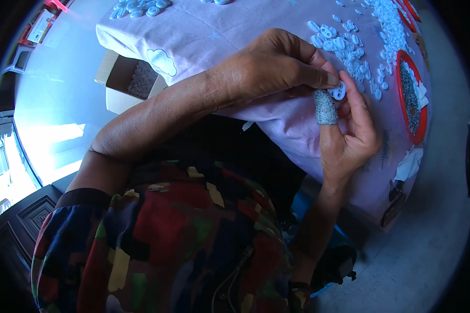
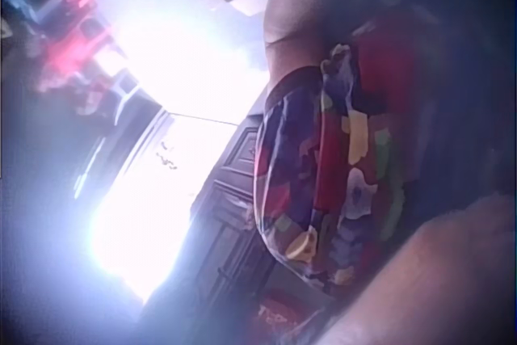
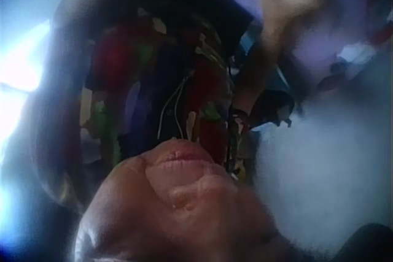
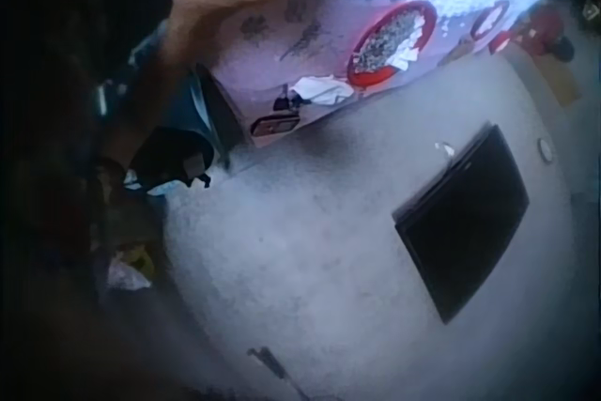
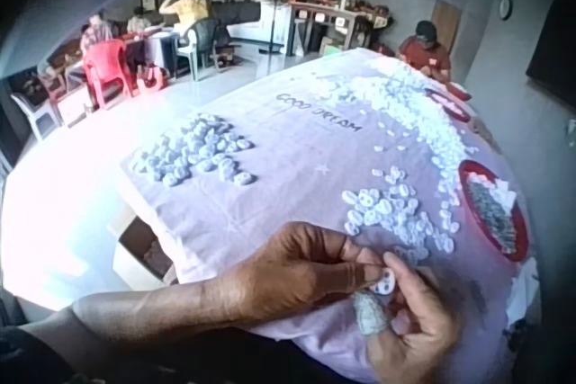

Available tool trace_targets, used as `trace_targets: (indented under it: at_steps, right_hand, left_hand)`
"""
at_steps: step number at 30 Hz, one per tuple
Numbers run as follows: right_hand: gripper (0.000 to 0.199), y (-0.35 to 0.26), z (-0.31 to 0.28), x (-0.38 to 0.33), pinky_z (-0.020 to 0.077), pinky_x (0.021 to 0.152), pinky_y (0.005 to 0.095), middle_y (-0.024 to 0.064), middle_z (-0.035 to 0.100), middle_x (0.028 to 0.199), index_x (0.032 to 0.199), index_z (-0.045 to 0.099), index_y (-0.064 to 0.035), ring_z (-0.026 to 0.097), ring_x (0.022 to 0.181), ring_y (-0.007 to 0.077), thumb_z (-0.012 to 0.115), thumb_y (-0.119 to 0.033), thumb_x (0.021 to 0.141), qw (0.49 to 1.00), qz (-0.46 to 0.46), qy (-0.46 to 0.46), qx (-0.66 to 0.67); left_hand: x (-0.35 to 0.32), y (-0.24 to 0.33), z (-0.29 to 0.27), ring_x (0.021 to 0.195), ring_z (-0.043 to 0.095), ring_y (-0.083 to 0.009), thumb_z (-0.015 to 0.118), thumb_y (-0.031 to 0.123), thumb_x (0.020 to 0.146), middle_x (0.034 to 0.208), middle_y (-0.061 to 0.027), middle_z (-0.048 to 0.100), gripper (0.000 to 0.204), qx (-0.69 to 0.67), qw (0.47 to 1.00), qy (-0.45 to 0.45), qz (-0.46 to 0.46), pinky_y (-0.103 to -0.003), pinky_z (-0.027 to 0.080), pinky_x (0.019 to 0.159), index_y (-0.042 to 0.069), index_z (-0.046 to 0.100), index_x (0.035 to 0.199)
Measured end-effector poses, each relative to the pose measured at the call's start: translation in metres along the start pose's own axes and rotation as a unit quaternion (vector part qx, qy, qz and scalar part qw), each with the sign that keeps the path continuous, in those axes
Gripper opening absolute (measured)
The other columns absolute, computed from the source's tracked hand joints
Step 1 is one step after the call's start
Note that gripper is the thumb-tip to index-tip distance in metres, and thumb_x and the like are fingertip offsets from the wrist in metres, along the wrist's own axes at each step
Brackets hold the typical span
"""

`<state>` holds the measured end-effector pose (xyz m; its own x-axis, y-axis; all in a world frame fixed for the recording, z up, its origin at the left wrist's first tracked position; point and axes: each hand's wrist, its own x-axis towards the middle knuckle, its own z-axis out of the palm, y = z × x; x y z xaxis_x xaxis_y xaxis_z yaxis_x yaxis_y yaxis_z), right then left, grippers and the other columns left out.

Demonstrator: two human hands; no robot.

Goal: The person manually inserts small metal screws into plastic sliders one at a time on a table.

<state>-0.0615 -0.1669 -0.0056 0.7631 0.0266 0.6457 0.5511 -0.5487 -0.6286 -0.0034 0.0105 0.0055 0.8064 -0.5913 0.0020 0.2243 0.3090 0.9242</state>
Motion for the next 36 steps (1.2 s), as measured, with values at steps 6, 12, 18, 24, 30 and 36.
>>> trace_targets:
  at_steps: [6,12,18,24,30,36]
  right_hand:
    - [0.04,-0.008,-0.002,0.004,0.0359,0.05,0.0219,0.0029,0.056,0.074,0.118,0.067,0.0002,0.048,0.059,0.0111,0.07,-0.009,0.08,0.995,-0.085,-0.002,-0.046]
    - [0.039,-0.013,-0.008,0.009,0.0395,0.05,0.0242,0.0052,0.058,0.077,0.119,0.066,0.0006,0.056,0.064,0.0142,0.068,-0.01,0.082,0.991,-0.071,-0.055,-0.097]
    - [0.041,-0.012,-0.013,0.013,0.0474,0.054,0.0289,0.0076,0.06,0.079,0.119,0.066,0.0005,0.061,0.068,0.0194,0.066,-0.007,0.079,0.984,-0.074,-0.089,-0.137]
    - [0.041,-0.02,-0.017,0.023,0.0511,0.059,0.0324,0.0092,0.06,0.078,0.118,0.066,0.0008,0.062,0.069,0.0219,0.066,-0.006,0.078,0.975,-0.073,-0.131,-0.162]
    - [0.037,-0.02,-0.02,0.026,0.043,0.051,0.0248,0.0067,0.062,0.082,0.12,0.066,-0.0012,0.059,0.069,0.014,0.068,-0.009,0.084,0.968,-0.044,-0.158,-0.191]
    - [0.034,-0.031,-0.022,0.037,0.0498,0.058,0.0323,0.0116,0.063,0.084,0.117,0.066,0.0013,0.063,0.071,0.0212,0.066,-0.007,0.084,0.94,-0.067,-0.194,-0.271]
  left_hand:
    - [0.0,0.007,-0.002,0.076,0.062,-0.0045,0.068,0.016,0.092,0.089,-0.0022,0.07,0.017,0.087,0.996,-0.007,-0.021,-0.018,0.048,0.066,0.002,0.071,0.101]
    - [0.0,-0.001,-0.001,0.079,0.063,-0.005,0.067,0.014,0.093,0.089,-0.0016,0.07,0.015,0.062,0.998,-0.015,0.015,-0.018,0.049,0.067,0.002,0.071,0.101]
    - [-0.003,0.004,0.0,0.069,0.056,-0.0031,0.065,0.015,0.094,0.086,-0.0007,0.069,0.017,0.085,0.996,-0.012,-0.004,-0.018,0.044,0.059,0.001,0.071,0.102]
    - [-0.001,-0.001,-0.002,0.065,0.054,-0.0026,0.064,0.015,0.095,0.083,-0.0005,0.068,0.016,0.055,0.998,-0.014,0.017,-0.018,0.042,0.055,0.002,0.072,0.099]
    - [0.0,-0.007,0.001,0.072,0.06,-0.0044,0.064,0.012,0.094,0.084,-0.0013,0.069,0.014,0.062,0.997,0.005,0.041,-0.018,0.046,0.06,0.001,0.071,0.1]
    - [0.001,-0.011,0.004,0.074,0.062,-0.0062,0.064,0.012,0.094,0.087,-0.0025,0.069,0.014,0.034,0.997,0.027,0.065,-0.019,0.049,0.064,0.001,0.071,0.1]
